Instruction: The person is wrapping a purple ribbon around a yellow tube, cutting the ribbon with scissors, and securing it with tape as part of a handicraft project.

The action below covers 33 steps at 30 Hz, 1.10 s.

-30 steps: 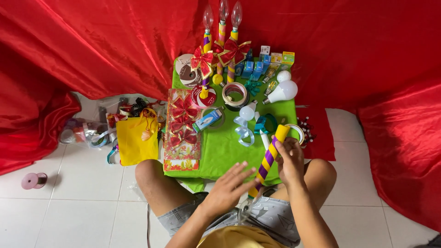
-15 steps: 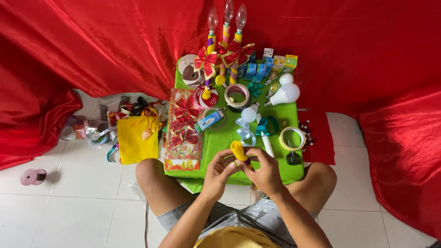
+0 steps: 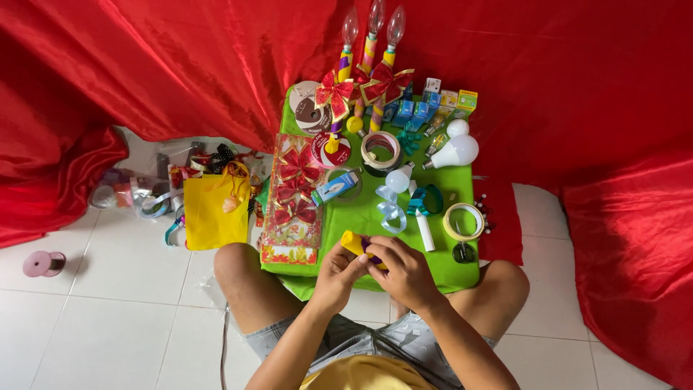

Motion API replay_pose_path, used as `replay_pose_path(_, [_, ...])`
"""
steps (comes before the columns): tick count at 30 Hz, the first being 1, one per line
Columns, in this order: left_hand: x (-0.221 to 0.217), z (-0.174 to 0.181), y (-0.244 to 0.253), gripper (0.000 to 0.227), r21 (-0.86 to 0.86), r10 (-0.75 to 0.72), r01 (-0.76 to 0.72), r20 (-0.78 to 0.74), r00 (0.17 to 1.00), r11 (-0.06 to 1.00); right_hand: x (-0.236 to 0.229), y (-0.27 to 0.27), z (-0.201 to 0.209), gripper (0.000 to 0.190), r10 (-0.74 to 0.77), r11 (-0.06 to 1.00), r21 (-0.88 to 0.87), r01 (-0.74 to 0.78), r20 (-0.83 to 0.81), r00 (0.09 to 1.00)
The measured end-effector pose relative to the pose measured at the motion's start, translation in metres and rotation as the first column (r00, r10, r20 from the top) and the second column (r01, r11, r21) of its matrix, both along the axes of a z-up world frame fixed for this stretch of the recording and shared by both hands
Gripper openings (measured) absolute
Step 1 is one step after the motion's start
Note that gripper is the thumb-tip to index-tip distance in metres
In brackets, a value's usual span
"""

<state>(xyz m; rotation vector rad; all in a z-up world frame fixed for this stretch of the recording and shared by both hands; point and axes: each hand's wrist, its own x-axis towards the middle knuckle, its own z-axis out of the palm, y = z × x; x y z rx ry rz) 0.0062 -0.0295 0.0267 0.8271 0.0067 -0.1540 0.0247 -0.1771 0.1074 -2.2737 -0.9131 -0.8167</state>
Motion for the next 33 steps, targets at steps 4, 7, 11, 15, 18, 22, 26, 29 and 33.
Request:
replay_pose_path(4, [-0.003, -0.020, 0.002, 0.028, -0.058, 0.018, -0.021, -0.046, 0.999, 0.998, -0.005, -0.001, 0.016, 0.028, 0.078, 0.997, 0.010, -0.077, -0.039, 0.996])
replay_pose_path(7, [-0.003, -0.007, 0.009, 0.028, -0.152, 0.097, -0.116, -0.131, 0.987, 0.981, -0.013, -0.006, 0.024, 0.050, 0.137, 0.991, 0.034, -0.133, -0.179, 0.974])
replay_pose_path(11, [-0.001, -0.001, 0.017, 0.031, -0.186, 0.169, -0.210, -0.215, 0.962, 0.960, -0.024, -0.019, 0.001, 0.059, -0.075, 0.979, -0.201, 0.021, -0.262, 0.962])
replay_pose_path(15, [0.001, -0.001, 0.018, 0.034, -0.181, 0.181, -0.222, -0.218, 0.959, 0.958, -0.024, -0.027, -0.023, 0.051, -0.126, 0.963, -0.263, 0.060, -0.239, 0.963])
replay_pose_path(18, [-0.002, 0.019, 0.021, 0.032, -0.137, 0.190, -0.218, -0.194, 0.963, 0.966, -0.023, -0.025, -0.011, 0.047, -0.049, 0.981, -0.194, -0.012, -0.306, 0.951])
replay_pose_path(22, [0.000, -0.014, 0.023, 0.034, -0.182, 0.206, -0.227, -0.128, 0.970, 0.957, -0.024, -0.026, -0.013, 0.046, 0.003, 0.991, -0.127, -0.052, -0.356, 0.935])
replay_pose_path(26, [-0.001, -0.034, 0.023, 0.037, -0.234, 0.192, -0.206, -0.080, 0.978, 0.950, -0.025, -0.024, -0.005, 0.043, 0.087, 0.995, -0.007, -0.101, -0.464, 0.882])
replay_pose_path(29, [-0.006, -0.016, 0.030, 0.038, -0.256, 0.118, -0.121, -0.029, 0.993, 0.959, -0.027, -0.027, -0.001, 0.046, 0.152, 0.987, 0.050, -0.149, -0.554, 0.818])
replay_pose_path(33, [-0.010, -0.003, 0.032, 0.039, -0.308, 0.027, 0.011, 0.119, 0.992, 0.951, -0.027, -0.032, 0.000, 0.045, 0.260, 0.965, 0.169, -0.199, -0.691, 0.675])
